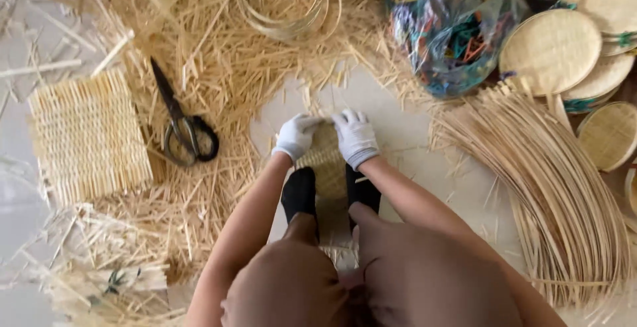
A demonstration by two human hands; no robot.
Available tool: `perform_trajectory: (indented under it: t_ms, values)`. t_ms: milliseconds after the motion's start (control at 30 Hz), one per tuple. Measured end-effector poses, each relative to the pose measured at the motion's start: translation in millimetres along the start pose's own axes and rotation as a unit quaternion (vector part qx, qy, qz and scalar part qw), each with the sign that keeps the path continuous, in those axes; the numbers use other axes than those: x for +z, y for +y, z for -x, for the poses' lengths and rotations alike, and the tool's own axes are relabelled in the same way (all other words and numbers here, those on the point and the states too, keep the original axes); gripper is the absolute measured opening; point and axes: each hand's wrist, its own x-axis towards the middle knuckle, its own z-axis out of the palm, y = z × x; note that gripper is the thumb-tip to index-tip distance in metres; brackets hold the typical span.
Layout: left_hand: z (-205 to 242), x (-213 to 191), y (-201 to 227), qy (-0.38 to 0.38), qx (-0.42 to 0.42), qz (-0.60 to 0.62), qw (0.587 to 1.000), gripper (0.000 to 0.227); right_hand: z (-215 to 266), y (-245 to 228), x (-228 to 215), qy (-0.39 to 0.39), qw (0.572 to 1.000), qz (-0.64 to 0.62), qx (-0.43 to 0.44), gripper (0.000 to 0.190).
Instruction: The recorder uses shears and manual weaving techniques to construct a bamboo or wood-strip basket base.
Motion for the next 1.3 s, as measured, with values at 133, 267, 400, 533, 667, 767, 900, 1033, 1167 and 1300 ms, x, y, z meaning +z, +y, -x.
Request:
perform_trajectory:
  t_ms: [133, 267, 400, 533, 667, 767, 900, 1033, 1167, 1300]
  values:
    - [6.4, -12.1, 13.1, -0.042, -0.137, 0.174, 0.974, 0.03, 1.3, -35.2, -20.9, 0.044, 0.996, 0.023, 0.069, 0.033]
    - [0.2, -14.8, 27.2, -0.042, -0.21, 0.142, 0.966, 0.025, -8.0, -14.6, -2.4, -0.028, 0.986, -0.001, 0.166, 0.034]
    - [-3.3, -2.5, 28.3, -0.017, -0.239, 0.154, 0.959, 0.023, -14.0, 0.9, 7.4, -0.068, 0.982, -0.002, 0.178, 0.038]
    - [-4.5, -10.0, 49.6, -0.01, -0.304, 0.149, 0.941, 0.025, -17.1, 7.4, 11.2, -0.102, 0.979, -0.025, 0.177, 0.042]
    - [-13.0, 0.1, 36.4, 0.001, -0.308, 0.121, 0.944, 0.023, -21.8, 12.6, 18.7, -0.126, 0.973, -0.061, 0.185, 0.047]
    - [-18.8, -6.5, 31.0, -0.054, -0.368, 0.182, 0.91, 0.023, -28.6, 5.9, 9.8, -0.154, 0.972, -0.019, 0.178, 0.049]
    - [19.7, -47.2, 66.5, 0.034, -0.074, -0.052, 0.995, 0.027, -27.0, 14.5, 16.9, -0.164, 0.967, -0.033, 0.193, 0.048]
    - [61.6, -39.1, 62.0, 0.188, -0.112, -0.124, 0.968, 0.019, -17.2, 27.7, 41.2, -0.048, 0.995, -0.039, 0.076, 0.043]
    - [64.9, -20.1, 25.5, 0.114, -0.273, 0.106, 0.949, 0.028, -32.1, -0.1, 24.9, -0.122, 0.988, 0.004, 0.097, 0.042]
    - [52.9, -8.8, -1.3, 0.094, -0.349, 0.215, 0.907, 0.029, -36.4, 10.3, 38.7, -0.12, 0.986, -0.064, 0.1, 0.042]
